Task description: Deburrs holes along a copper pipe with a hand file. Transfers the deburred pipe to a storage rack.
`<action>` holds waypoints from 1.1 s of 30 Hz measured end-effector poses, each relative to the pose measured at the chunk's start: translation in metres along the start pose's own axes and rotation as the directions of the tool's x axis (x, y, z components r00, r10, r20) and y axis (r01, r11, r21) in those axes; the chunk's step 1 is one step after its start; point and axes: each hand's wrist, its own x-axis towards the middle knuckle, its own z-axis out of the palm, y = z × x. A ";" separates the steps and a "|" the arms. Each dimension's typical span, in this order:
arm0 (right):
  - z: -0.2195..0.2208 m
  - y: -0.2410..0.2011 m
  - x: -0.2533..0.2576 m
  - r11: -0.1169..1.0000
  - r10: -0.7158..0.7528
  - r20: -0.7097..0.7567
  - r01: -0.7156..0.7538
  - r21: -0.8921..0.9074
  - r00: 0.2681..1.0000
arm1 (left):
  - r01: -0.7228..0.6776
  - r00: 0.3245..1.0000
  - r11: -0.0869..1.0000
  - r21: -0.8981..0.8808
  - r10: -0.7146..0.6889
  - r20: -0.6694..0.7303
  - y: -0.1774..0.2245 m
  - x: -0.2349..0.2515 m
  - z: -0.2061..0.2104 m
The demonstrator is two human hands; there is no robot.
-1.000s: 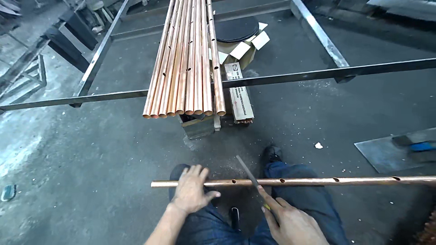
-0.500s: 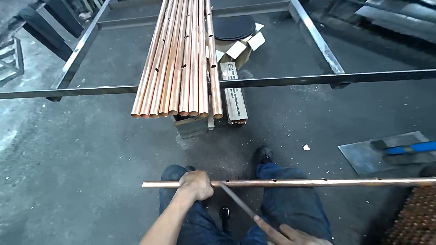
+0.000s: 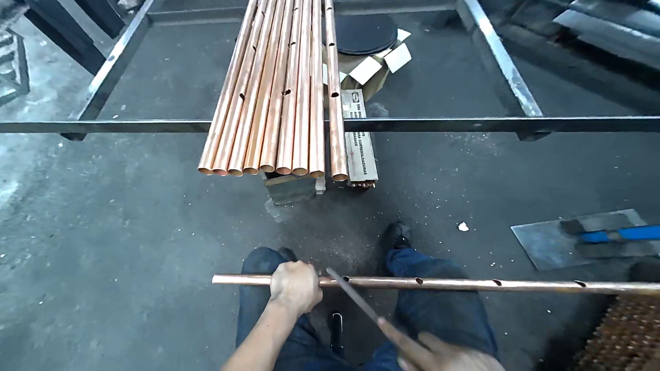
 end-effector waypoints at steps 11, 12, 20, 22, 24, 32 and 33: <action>-0.007 -0.015 0.077 0.994 0.100 0.120 -0.093 -0.065 0.988 | 0.013 0.997 1.000 -0.014 -0.014 -0.080 -0.002 0.004 0.007; -0.009 -0.015 0.060 0.996 0.081 0.072 -0.078 -0.051 0.994 | 0.010 0.996 1.000 -0.015 -0.012 -0.084 -0.002 0.003 0.005; 0.018 -0.015 0.054 0.992 0.112 0.010 -0.111 -0.058 0.994 | -0.008 0.996 0.997 -0.075 0.002 -0.087 0.001 0.002 0.010; 0.008 -0.025 0.090 0.984 0.155 0.108 -0.144 -0.101 0.982 | 0.006 0.995 0.998 -0.068 -0.012 -0.094 -0.002 0.002 0.010; -0.002 -0.028 0.091 0.982 0.171 0.150 -0.155 -0.111 0.974 | 0.006 0.995 0.998 -0.059 -0.012 -0.104 -0.002 0.001 0.011; 0.014 -0.018 0.030 0.993 0.103 -0.010 -0.104 -0.057 0.995 | -0.014 0.991 0.998 -0.061 0.006 -0.133 -0.003 -0.001 0.015; 0.015 -0.018 0.056 0.988 0.129 0.010 -0.128 -0.080 0.992 | -0.014 0.991 0.998 -0.062 0.005 -0.132 -0.001 -0.001 0.016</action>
